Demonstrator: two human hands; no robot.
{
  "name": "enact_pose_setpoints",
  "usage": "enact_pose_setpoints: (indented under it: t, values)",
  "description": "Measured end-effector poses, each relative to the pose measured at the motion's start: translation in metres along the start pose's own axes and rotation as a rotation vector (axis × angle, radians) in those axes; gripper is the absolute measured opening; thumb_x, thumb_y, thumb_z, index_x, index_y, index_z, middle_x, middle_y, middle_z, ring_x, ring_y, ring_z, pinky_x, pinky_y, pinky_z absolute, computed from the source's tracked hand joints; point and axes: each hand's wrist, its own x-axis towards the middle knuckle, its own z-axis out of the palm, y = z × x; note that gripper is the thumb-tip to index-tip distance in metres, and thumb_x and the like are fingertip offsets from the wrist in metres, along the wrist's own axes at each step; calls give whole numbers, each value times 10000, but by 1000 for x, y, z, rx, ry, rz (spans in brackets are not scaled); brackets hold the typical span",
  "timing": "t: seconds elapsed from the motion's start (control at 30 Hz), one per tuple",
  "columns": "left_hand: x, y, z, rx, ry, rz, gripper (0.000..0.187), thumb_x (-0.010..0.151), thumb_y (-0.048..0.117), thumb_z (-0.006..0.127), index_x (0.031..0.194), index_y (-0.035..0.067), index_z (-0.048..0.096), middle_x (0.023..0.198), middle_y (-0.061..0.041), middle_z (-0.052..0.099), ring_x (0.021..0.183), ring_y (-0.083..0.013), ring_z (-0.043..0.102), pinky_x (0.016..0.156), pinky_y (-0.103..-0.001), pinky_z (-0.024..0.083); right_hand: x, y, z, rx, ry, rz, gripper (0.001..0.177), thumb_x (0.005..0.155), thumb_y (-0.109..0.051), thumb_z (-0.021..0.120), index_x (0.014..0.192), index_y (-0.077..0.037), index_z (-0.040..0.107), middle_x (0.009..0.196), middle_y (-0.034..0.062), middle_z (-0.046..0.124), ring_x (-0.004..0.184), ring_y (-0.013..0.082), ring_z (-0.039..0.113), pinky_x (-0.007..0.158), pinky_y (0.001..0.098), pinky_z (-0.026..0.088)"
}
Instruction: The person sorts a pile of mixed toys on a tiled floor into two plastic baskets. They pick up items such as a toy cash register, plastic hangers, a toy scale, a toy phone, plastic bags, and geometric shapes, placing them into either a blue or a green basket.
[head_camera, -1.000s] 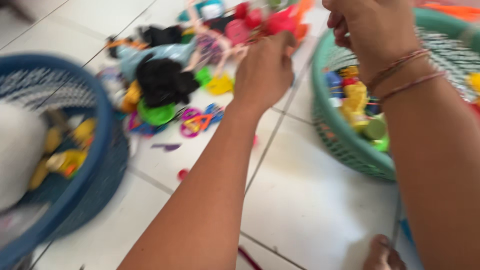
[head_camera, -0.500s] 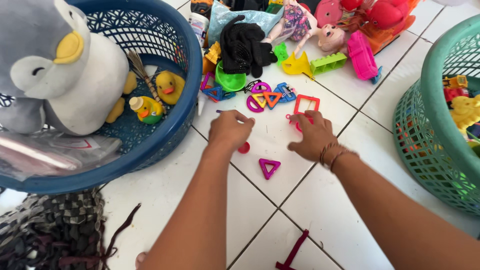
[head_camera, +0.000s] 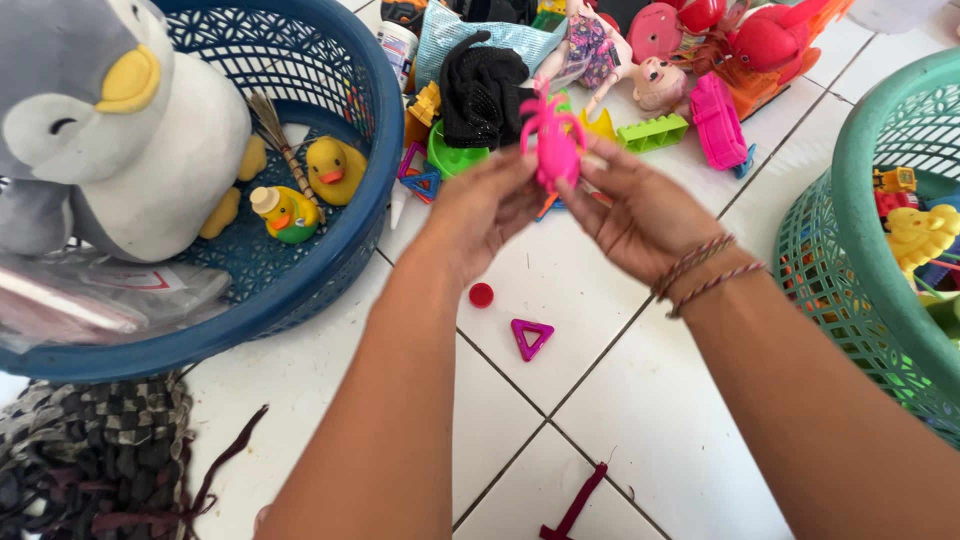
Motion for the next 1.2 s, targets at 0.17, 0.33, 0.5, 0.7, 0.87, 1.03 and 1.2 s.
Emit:
enact_pose_setpoints:
  t: [0.17, 0.33, 0.5, 0.7, 0.87, 1.03, 1.2]
  values:
    - [-16, 46, 18, 106, -40, 100, 307, 879, 160, 751, 1173, 75, 730, 1028, -65, 766, 932, -188, 759, 866, -336, 641, -17, -27, 33, -135, 40, -51, 299, 1007, -116, 594, 1302, -130, 637, 1168, -12, 695, 1027, 103, 697, 945, 281, 602]
    - [-30, 57, 33, 150, -26, 108, 284, 875, 153, 761, 1146, 71, 741, 1007, -67, 762, 914, -187, 757, 854, -338, 649, -25, -36, 41, -171, 45, -73, 269, 999, -109, 604, 1262, -132, 655, 1132, -16, 724, 1014, 101, 713, 949, 280, 605]
    - [-30, 60, 39, 174, -47, 112, 268, 876, 154, 759, 1131, 73, 743, 1002, -66, 761, 923, -186, 748, 870, -334, 642, -27, -41, 35, -197, 26, -93, 261, 989, -115, 619, 1242, -145, 674, 1112, -18, 719, 997, 107, 700, 933, 282, 597]
    - [-29, 64, 43, 267, -11, 128, 236, 895, 145, 720, 1118, 67, 714, 1016, -58, 755, 935, -173, 738, 865, -342, 638, -17, -39, 24, -330, 119, -78, 187, 974, -113, 655, 1160, -129, 670, 1044, -16, 703, 975, 126, 670, 863, 291, 582]
    - [-28, 89, 8, 133, 146, 276, 230, 879, 97, 699, 1103, 46, 686, 1016, -105, 748, 938, -244, 717, 891, -405, 632, 4, -15, 47, -703, 26, -247, 366, 880, 8, 640, 1216, -133, 674, 1107, 34, 723, 978, 133, 674, 832, 290, 573]
    - [-60, 148, -86, 13, 461, 302, 205, 886, 93, 637, 1086, 45, 644, 1049, -111, 707, 1005, -283, 708, 979, -445, 611, 16, 55, 117, -1159, -266, -513, 443, 871, -127, 633, 1311, -182, 642, 1342, 34, 655, 1219, 251, 632, 916, 439, 558]
    - [-101, 153, -148, 196, 821, 18, 219, 915, 110, 584, 1110, 58, 669, 1068, -109, 681, 1003, -246, 708, 918, -407, 626, 6, 76, 147, -1688, -419, -866, 432, 787, -402, 833, 1159, -238, 689, 1300, 45, 600, 1425, 331, 395, 1099, 538, 298]
